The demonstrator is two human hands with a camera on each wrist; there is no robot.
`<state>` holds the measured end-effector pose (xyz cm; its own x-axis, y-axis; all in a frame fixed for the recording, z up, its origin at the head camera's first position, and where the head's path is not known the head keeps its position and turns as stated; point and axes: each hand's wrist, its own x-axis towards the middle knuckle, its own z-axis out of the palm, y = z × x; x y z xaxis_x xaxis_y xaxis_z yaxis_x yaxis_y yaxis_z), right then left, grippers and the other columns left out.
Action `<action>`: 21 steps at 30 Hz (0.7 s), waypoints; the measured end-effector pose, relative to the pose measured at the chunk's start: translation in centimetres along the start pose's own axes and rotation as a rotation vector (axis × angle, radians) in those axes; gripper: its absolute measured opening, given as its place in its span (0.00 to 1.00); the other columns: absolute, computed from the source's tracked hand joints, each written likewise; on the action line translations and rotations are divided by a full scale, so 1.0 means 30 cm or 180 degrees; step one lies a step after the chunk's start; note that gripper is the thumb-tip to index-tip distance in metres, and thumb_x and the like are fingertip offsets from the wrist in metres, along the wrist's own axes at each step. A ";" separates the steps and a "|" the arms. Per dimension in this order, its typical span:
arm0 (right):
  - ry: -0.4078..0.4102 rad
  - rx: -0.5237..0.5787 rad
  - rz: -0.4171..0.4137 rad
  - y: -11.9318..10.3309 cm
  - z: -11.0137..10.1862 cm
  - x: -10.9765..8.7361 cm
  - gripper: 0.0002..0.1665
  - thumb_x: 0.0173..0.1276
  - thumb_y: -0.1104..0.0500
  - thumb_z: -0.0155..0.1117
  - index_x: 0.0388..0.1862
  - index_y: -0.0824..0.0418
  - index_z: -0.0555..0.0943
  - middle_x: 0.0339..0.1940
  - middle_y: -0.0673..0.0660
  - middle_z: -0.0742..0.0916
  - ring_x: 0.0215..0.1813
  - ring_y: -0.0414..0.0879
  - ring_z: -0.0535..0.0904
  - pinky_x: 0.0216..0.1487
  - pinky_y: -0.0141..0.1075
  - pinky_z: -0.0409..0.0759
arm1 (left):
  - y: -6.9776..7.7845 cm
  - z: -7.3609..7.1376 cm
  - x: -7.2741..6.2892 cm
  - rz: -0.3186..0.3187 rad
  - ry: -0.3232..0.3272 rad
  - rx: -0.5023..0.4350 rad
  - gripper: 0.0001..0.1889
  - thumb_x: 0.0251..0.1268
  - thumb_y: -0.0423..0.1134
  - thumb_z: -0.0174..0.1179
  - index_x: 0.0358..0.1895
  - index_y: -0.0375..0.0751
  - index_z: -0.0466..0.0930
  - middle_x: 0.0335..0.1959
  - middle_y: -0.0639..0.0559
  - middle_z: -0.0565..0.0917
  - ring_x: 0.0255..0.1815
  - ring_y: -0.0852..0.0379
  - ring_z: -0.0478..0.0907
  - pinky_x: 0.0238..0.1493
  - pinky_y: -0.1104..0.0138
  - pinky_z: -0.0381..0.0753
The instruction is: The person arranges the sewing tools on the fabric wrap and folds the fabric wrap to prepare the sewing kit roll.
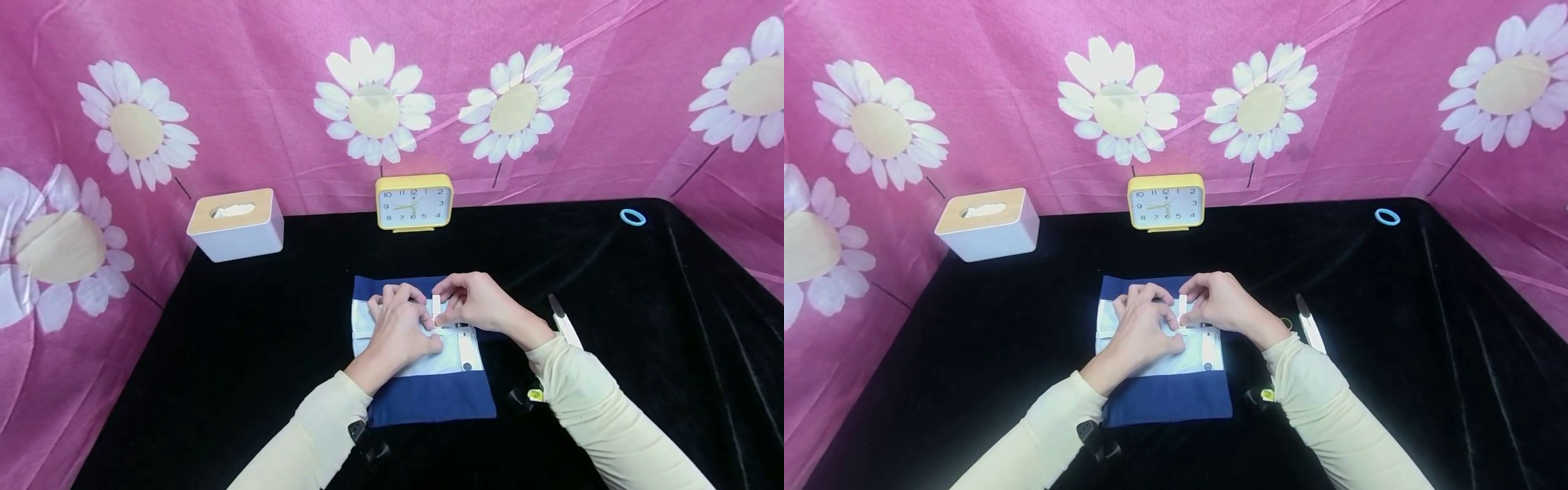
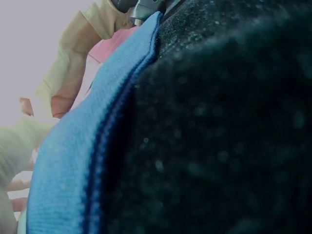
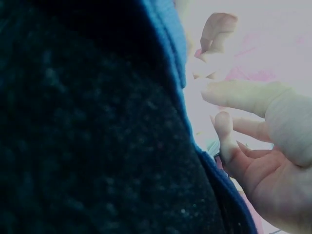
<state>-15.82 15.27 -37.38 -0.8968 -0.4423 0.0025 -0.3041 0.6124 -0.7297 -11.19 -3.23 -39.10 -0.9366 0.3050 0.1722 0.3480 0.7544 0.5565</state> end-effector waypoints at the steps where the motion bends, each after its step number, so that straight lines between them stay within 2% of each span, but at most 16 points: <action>1: -0.0001 0.0003 -0.0014 0.001 0.000 0.000 0.21 0.52 0.63 0.80 0.45 0.65 0.86 0.34 0.56 0.86 0.31 0.42 0.79 0.34 0.30 0.78 | 0.000 0.000 0.001 0.0011 0.0004 0.0019 0.05 0.41 0.41 0.74 0.18 0.51 0.85 0.51 0.54 0.77 0.58 0.48 0.64 0.62 0.42 0.52; 6: -0.0022 0.0024 -0.0079 0.008 0.004 0.003 0.20 0.52 0.65 0.80 0.45 0.66 0.85 0.35 0.58 0.86 0.31 0.42 0.79 0.34 0.29 0.78 | 0.001 0.000 0.003 0.0059 0.0048 0.0047 0.06 0.41 0.42 0.73 0.17 0.51 0.84 0.50 0.54 0.77 0.58 0.48 0.65 0.60 0.43 0.54; 12: -0.0060 0.0036 -0.0141 0.007 0.003 0.005 0.21 0.52 0.63 0.81 0.44 0.66 0.85 0.34 0.57 0.87 0.30 0.41 0.79 0.34 0.29 0.78 | 0.001 0.000 0.003 0.0123 0.0139 -0.0023 0.05 0.41 0.42 0.72 0.19 0.49 0.86 0.49 0.54 0.78 0.56 0.48 0.66 0.59 0.43 0.54; 21: 0.0030 -0.0034 -0.0177 0.016 0.004 0.004 0.20 0.51 0.61 0.82 0.41 0.67 0.85 0.32 0.56 0.88 0.30 0.41 0.79 0.35 0.29 0.79 | 0.002 -0.004 -0.003 0.0157 0.0173 -0.0135 0.04 0.41 0.40 0.73 0.21 0.47 0.86 0.48 0.53 0.78 0.55 0.48 0.66 0.60 0.43 0.53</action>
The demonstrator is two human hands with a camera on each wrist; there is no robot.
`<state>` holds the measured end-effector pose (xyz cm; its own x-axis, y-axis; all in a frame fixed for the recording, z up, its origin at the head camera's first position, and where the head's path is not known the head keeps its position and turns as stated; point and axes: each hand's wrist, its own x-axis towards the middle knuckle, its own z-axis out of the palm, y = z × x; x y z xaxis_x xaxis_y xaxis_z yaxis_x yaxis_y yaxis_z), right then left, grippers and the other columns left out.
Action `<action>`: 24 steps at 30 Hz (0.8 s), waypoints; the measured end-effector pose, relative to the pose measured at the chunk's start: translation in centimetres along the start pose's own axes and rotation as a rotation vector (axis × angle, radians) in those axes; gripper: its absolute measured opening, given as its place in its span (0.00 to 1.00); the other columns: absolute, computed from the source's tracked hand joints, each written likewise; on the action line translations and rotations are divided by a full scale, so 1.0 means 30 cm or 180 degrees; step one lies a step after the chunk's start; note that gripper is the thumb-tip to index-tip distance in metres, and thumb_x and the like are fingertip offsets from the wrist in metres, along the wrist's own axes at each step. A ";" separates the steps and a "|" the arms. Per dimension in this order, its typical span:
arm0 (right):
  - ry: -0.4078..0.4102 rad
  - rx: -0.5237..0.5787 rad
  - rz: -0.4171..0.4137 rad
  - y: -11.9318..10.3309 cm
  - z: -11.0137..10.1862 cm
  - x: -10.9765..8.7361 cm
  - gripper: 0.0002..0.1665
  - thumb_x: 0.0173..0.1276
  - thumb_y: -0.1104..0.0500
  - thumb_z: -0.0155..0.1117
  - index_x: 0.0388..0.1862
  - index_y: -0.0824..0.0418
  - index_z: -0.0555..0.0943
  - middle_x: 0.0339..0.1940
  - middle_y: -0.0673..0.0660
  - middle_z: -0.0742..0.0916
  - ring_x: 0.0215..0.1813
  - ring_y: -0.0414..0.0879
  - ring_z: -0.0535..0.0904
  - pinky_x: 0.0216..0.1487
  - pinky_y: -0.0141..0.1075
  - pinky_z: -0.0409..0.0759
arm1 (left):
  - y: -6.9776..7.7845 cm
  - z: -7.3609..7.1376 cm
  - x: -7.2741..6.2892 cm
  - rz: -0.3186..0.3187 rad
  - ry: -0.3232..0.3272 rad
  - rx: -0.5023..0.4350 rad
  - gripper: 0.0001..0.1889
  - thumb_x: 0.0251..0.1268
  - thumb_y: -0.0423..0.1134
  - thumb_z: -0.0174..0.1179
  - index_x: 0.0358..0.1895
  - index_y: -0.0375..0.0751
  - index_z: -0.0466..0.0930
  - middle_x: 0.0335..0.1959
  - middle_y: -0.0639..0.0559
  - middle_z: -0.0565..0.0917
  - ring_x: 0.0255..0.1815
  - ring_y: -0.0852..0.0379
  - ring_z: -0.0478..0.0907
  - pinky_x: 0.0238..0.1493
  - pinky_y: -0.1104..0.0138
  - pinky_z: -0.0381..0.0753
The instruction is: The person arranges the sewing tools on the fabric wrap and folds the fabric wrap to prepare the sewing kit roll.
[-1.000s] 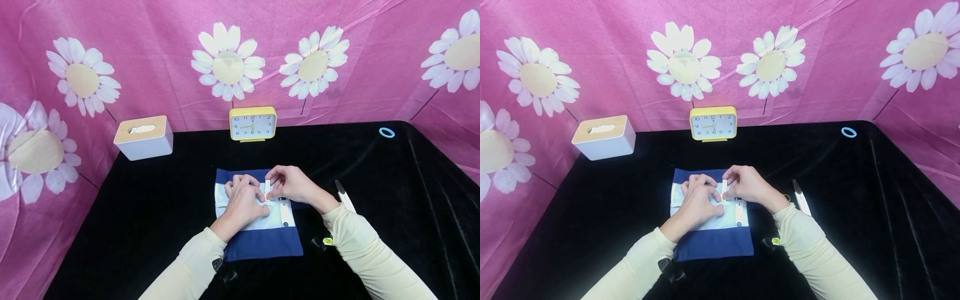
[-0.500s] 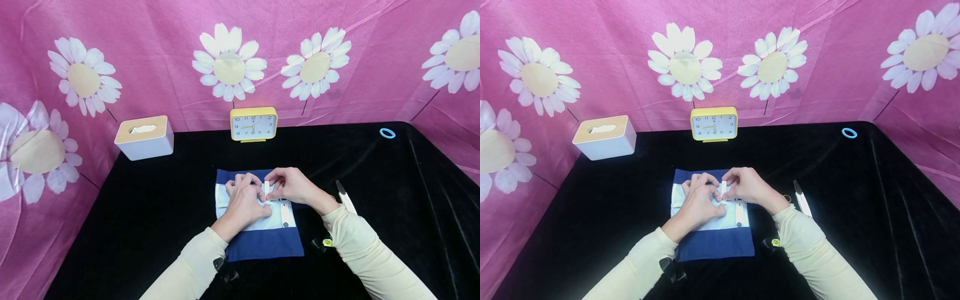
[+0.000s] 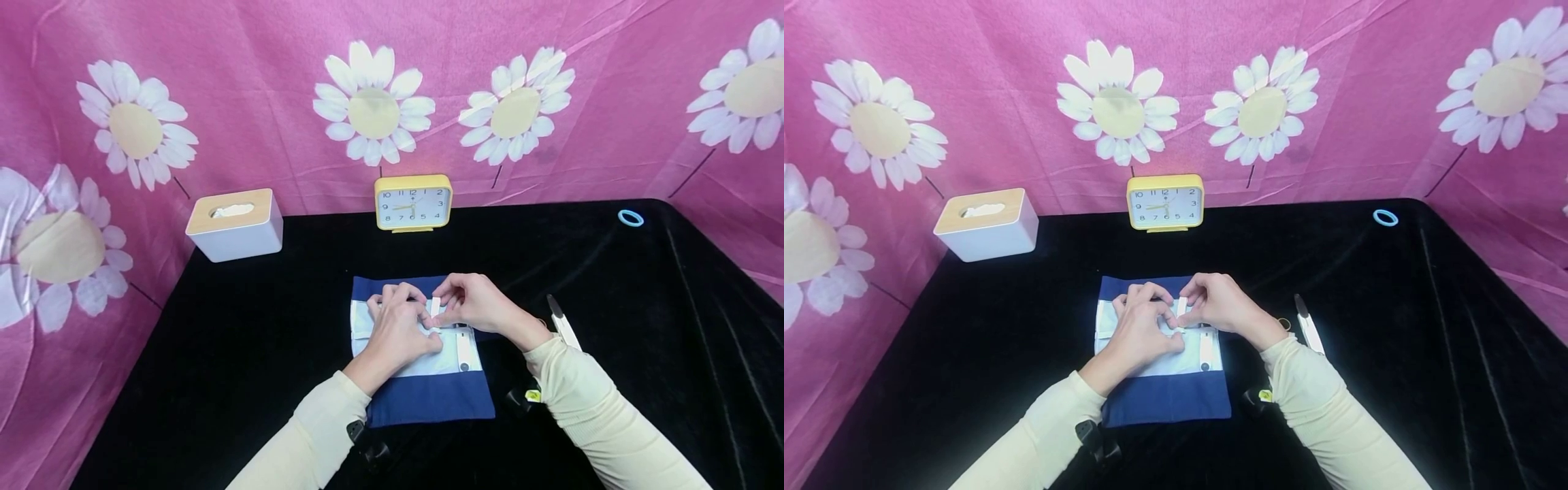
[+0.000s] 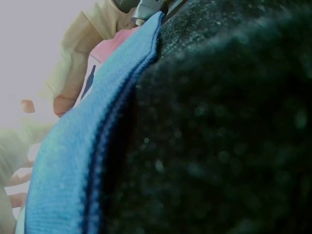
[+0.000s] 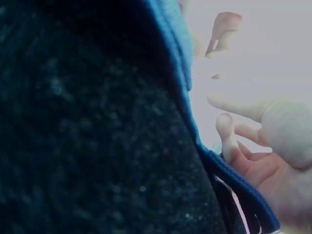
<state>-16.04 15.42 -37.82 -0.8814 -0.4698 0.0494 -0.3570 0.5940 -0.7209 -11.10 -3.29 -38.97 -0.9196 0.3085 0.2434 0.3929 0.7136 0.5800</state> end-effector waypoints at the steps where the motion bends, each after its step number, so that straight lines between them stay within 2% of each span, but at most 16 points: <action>1: -0.0002 -0.0003 0.0026 0.000 0.000 0.000 0.20 0.51 0.60 0.83 0.41 0.66 0.85 0.32 0.56 0.88 0.31 0.41 0.79 0.35 0.29 0.79 | 0.000 0.000 -0.001 0.0000 0.0002 -0.0010 0.04 0.41 0.40 0.73 0.20 0.47 0.86 0.48 0.53 0.78 0.55 0.48 0.66 0.60 0.43 0.53; 16: 0.0105 -0.0255 0.0169 -0.010 0.004 -0.004 0.24 0.49 0.51 0.84 0.35 0.64 0.82 0.28 0.54 0.86 0.30 0.41 0.77 0.33 0.30 0.76 | 0.000 0.002 -0.003 -0.0003 -0.0005 -0.0024 0.04 0.40 0.39 0.72 0.19 0.47 0.85 0.48 0.54 0.78 0.55 0.48 0.67 0.62 0.43 0.53; 24: -0.0026 -0.0158 0.0074 -0.008 -0.008 -0.003 0.18 0.51 0.57 0.83 0.35 0.62 0.83 0.28 0.52 0.86 0.30 0.41 0.78 0.34 0.29 0.78 | 0.000 0.003 -0.005 0.0009 0.0021 -0.0026 0.05 0.40 0.40 0.73 0.19 0.48 0.85 0.47 0.54 0.78 0.54 0.48 0.67 0.61 0.43 0.53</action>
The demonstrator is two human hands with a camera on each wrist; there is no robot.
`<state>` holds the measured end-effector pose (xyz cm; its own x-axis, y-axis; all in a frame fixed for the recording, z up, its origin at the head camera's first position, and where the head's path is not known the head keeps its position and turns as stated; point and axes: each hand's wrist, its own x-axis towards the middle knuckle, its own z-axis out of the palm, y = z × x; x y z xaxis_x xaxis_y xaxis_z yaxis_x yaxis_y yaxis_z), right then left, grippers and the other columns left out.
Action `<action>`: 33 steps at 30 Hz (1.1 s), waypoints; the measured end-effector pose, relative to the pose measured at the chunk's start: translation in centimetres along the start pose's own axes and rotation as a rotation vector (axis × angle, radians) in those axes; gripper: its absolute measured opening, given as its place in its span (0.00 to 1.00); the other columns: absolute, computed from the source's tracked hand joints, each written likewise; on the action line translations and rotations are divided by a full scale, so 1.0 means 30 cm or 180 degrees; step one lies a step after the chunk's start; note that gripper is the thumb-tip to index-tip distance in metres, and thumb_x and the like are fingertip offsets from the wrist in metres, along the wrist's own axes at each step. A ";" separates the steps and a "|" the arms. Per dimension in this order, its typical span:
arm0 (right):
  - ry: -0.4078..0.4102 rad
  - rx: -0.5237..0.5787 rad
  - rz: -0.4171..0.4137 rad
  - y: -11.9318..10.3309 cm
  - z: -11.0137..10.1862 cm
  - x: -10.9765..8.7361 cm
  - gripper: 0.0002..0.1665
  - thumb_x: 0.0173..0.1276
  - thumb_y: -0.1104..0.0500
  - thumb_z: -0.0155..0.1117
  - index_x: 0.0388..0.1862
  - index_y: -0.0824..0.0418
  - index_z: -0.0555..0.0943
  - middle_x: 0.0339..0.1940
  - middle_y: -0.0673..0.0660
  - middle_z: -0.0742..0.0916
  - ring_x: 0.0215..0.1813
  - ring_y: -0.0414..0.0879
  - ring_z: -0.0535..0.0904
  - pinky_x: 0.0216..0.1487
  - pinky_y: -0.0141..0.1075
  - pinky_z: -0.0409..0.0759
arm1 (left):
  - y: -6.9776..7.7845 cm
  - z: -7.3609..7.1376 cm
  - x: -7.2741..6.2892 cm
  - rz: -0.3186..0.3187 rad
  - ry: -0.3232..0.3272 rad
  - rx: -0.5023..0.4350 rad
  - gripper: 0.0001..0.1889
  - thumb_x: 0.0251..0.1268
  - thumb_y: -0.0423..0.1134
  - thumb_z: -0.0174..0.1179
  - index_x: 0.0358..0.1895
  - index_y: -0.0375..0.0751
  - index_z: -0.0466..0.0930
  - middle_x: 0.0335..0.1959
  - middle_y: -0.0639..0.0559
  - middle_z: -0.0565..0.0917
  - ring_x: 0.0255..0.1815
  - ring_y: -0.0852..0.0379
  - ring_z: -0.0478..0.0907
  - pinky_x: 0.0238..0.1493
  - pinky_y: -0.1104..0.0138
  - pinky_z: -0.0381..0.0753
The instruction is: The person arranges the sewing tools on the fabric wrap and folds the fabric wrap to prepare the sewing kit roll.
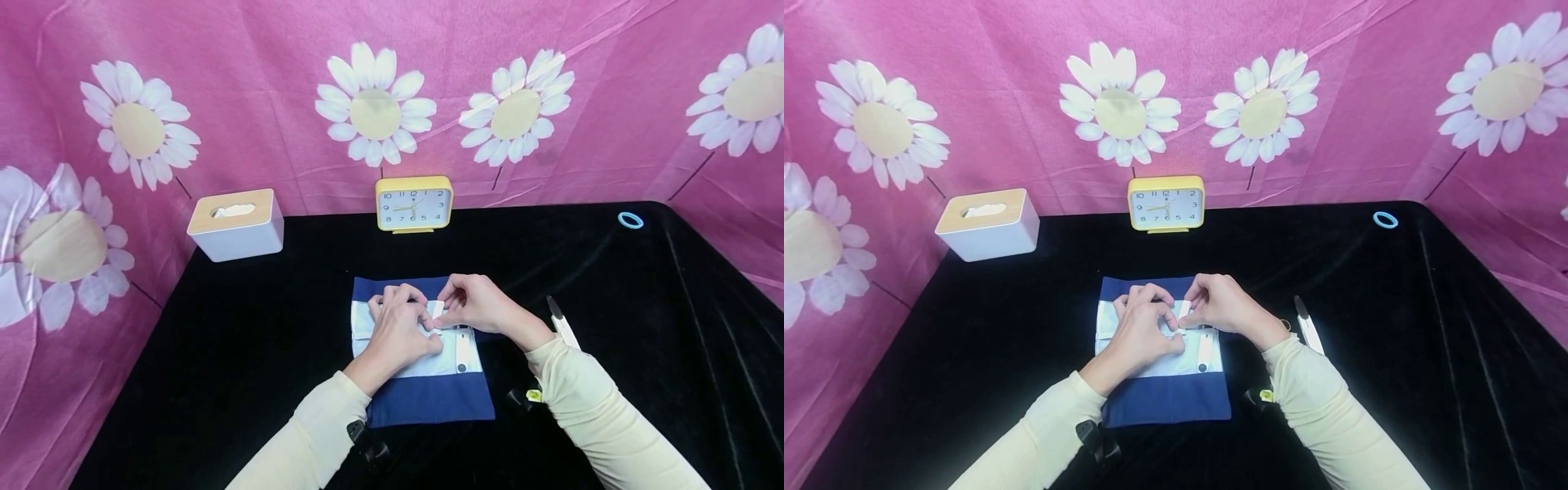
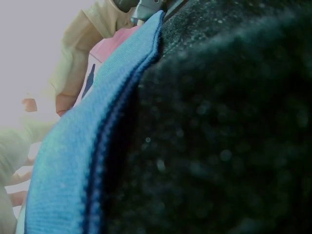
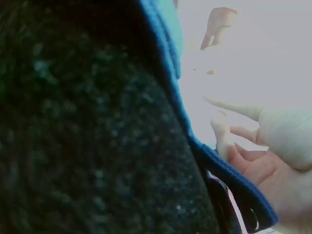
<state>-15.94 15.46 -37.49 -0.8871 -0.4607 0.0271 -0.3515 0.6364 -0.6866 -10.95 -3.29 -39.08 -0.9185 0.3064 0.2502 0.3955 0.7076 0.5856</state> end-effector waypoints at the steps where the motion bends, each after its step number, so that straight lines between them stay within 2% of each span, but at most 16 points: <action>1: 0.0005 -0.0007 -0.0025 0.001 0.000 0.000 0.18 0.51 0.57 0.83 0.35 0.62 0.83 0.28 0.52 0.86 0.30 0.40 0.78 0.34 0.29 0.78 | -0.001 0.000 0.000 0.0004 0.0007 0.0002 0.05 0.40 0.40 0.73 0.19 0.48 0.85 0.47 0.54 0.78 0.54 0.48 0.67 0.61 0.43 0.53; 6: 0.0072 -0.0059 -0.0099 0.003 0.004 -0.003 0.20 0.49 0.55 0.84 0.33 0.62 0.82 0.26 0.53 0.85 0.29 0.40 0.77 0.32 0.29 0.77 | -0.004 0.004 0.000 0.0012 0.0027 0.0017 0.05 0.40 0.40 0.73 0.18 0.49 0.84 0.47 0.54 0.78 0.54 0.49 0.67 0.61 0.43 0.53; 11: 0.0104 -0.0128 -0.0059 0.003 0.008 -0.001 0.21 0.49 0.53 0.85 0.31 0.61 0.81 0.25 0.52 0.85 0.28 0.38 0.77 0.31 0.29 0.76 | -0.006 0.005 0.002 -0.0021 -0.0004 0.0051 0.05 0.41 0.41 0.73 0.19 0.49 0.85 0.47 0.55 0.78 0.55 0.50 0.67 0.62 0.43 0.53; 20: -0.0022 -0.0082 -0.0058 -0.002 -0.003 -0.004 0.19 0.49 0.58 0.84 0.32 0.60 0.81 0.26 0.50 0.85 0.29 0.40 0.77 0.32 0.30 0.77 | -0.006 -0.002 0.002 -0.0084 -0.0129 0.0035 0.06 0.42 0.40 0.75 0.20 0.48 0.85 0.47 0.54 0.77 0.54 0.50 0.66 0.64 0.43 0.53; 26: -0.0153 0.0067 -0.0024 0.003 -0.009 -0.005 0.15 0.53 0.60 0.81 0.35 0.60 0.83 0.28 0.51 0.86 0.31 0.41 0.78 0.34 0.30 0.78 | -0.002 -0.013 -0.001 -0.0057 -0.0191 0.0086 0.06 0.43 0.39 0.75 0.20 0.48 0.86 0.47 0.56 0.76 0.55 0.51 0.66 0.65 0.44 0.53; 29: -0.0140 0.0136 0.0012 0.004 -0.005 -0.004 0.15 0.55 0.61 0.80 0.38 0.61 0.83 0.30 0.52 0.85 0.32 0.42 0.78 0.35 0.30 0.78 | 0.001 -0.018 -0.002 -0.0028 -0.0216 0.0117 0.05 0.44 0.40 0.75 0.21 0.48 0.87 0.47 0.55 0.77 0.56 0.51 0.66 0.66 0.43 0.53; 33: -0.0090 0.0099 -0.0159 0.004 0.004 -0.003 0.16 0.56 0.62 0.79 0.42 0.62 0.83 0.32 0.54 0.85 0.33 0.41 0.78 0.36 0.29 0.78 | 0.003 -0.020 -0.002 -0.0007 -0.0220 0.0138 0.06 0.45 0.40 0.76 0.21 0.47 0.88 0.47 0.55 0.77 0.56 0.50 0.67 0.65 0.42 0.54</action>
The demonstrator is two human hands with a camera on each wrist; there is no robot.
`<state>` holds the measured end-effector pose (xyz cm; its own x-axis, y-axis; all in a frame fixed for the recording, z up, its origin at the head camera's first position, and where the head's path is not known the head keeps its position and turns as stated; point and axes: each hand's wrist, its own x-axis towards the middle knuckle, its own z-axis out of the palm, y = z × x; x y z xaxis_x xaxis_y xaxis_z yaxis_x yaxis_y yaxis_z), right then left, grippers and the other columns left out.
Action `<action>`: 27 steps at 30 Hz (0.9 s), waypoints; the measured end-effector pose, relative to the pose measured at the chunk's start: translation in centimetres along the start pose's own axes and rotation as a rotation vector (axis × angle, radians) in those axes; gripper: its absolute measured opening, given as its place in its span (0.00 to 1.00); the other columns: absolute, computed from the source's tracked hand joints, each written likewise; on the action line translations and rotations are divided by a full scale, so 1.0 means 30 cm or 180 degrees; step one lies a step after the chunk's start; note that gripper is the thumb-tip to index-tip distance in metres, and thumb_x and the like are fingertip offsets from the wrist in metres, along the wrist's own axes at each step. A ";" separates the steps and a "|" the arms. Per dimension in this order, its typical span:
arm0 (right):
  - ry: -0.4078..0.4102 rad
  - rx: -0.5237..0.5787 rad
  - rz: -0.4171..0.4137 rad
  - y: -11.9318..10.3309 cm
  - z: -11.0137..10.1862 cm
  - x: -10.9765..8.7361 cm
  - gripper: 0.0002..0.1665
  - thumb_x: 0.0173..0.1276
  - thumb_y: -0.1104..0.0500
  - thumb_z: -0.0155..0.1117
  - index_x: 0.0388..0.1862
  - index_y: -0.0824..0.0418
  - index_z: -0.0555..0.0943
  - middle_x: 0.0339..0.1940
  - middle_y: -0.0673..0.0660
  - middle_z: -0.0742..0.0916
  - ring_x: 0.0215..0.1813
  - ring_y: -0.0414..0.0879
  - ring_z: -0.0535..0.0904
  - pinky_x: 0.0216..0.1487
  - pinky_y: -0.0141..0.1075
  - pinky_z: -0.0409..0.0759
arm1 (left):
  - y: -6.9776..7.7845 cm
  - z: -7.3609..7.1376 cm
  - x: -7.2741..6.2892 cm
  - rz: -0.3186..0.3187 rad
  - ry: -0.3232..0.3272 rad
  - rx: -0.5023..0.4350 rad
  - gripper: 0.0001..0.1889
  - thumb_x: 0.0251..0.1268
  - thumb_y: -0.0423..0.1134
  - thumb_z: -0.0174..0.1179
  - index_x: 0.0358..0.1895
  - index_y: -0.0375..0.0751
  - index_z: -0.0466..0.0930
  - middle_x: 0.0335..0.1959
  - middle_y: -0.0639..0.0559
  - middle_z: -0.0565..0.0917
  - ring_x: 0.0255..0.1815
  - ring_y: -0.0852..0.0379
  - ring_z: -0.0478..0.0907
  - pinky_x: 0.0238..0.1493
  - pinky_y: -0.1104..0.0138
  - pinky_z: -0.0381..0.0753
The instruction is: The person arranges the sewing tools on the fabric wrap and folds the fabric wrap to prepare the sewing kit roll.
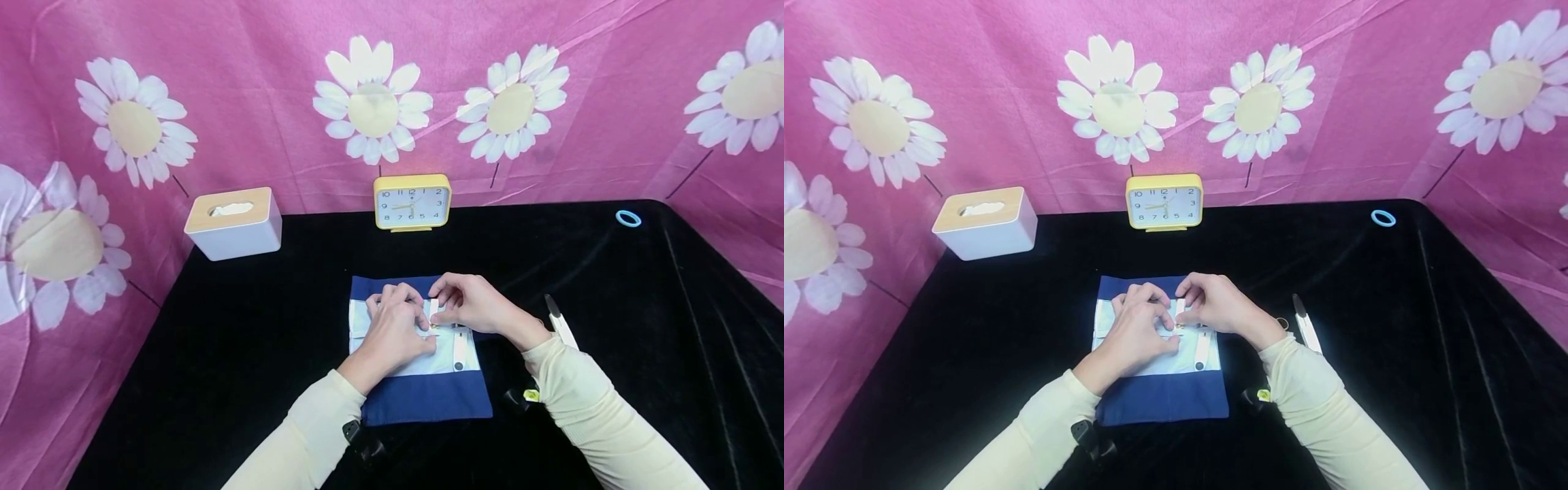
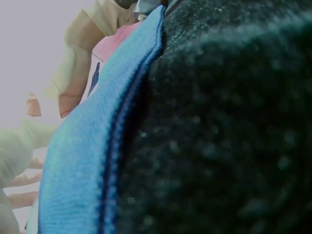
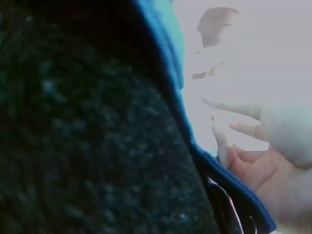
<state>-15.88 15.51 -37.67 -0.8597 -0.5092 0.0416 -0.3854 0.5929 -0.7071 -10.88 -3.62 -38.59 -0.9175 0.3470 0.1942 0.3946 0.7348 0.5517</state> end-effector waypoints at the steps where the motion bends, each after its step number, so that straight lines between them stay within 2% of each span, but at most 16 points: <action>1: 0.0007 -0.0028 -0.0064 0.001 0.002 0.000 0.16 0.56 0.63 0.78 0.43 0.62 0.84 0.33 0.54 0.86 0.33 0.41 0.78 0.36 0.29 0.78 | 0.000 0.000 0.000 0.0001 0.0004 -0.0006 0.06 0.45 0.41 0.76 0.22 0.47 0.88 0.48 0.54 0.78 0.56 0.50 0.67 0.64 0.42 0.54; 4: -0.0017 -0.0056 -0.0180 0.003 0.002 -0.001 0.15 0.57 0.64 0.78 0.43 0.62 0.85 0.34 0.55 0.87 0.33 0.40 0.79 0.35 0.29 0.78 | -0.001 0.004 0.001 -0.0006 -0.0004 -0.0083 0.05 0.45 0.39 0.76 0.22 0.46 0.88 0.49 0.54 0.78 0.56 0.49 0.67 0.64 0.42 0.53; 10: -0.0102 -0.0027 -0.0192 0.010 -0.005 -0.001 0.15 0.57 0.64 0.78 0.44 0.63 0.85 0.34 0.55 0.86 0.32 0.39 0.79 0.35 0.28 0.79 | -0.006 0.012 0.004 -0.0044 -0.0035 -0.0242 0.04 0.43 0.37 0.75 0.23 0.44 0.89 0.50 0.53 0.78 0.57 0.47 0.66 0.65 0.42 0.51; 18: -0.0301 0.0037 -0.0155 0.009 -0.022 -0.002 0.19 0.59 0.67 0.75 0.50 0.64 0.85 0.35 0.53 0.87 0.33 0.40 0.79 0.36 0.29 0.79 | -0.005 0.012 0.004 -0.0167 -0.0021 -0.0307 0.05 0.47 0.40 0.76 0.26 0.44 0.90 0.50 0.53 0.78 0.58 0.48 0.66 0.67 0.43 0.50; 27: -0.0229 0.0105 -0.0188 0.023 -0.008 0.004 0.19 0.56 0.67 0.77 0.48 0.64 0.85 0.34 0.53 0.86 0.32 0.39 0.80 0.35 0.29 0.80 | -0.012 0.006 0.005 -0.0146 -0.0044 -0.0344 0.05 0.47 0.39 0.76 0.25 0.44 0.90 0.49 0.53 0.78 0.56 0.48 0.67 0.66 0.43 0.50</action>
<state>-16.33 16.01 -37.97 -0.8090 -0.5868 0.0340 -0.4224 0.5401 -0.7279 -11.16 -3.72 -38.92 -0.9335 0.3229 0.1560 0.3440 0.6832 0.6441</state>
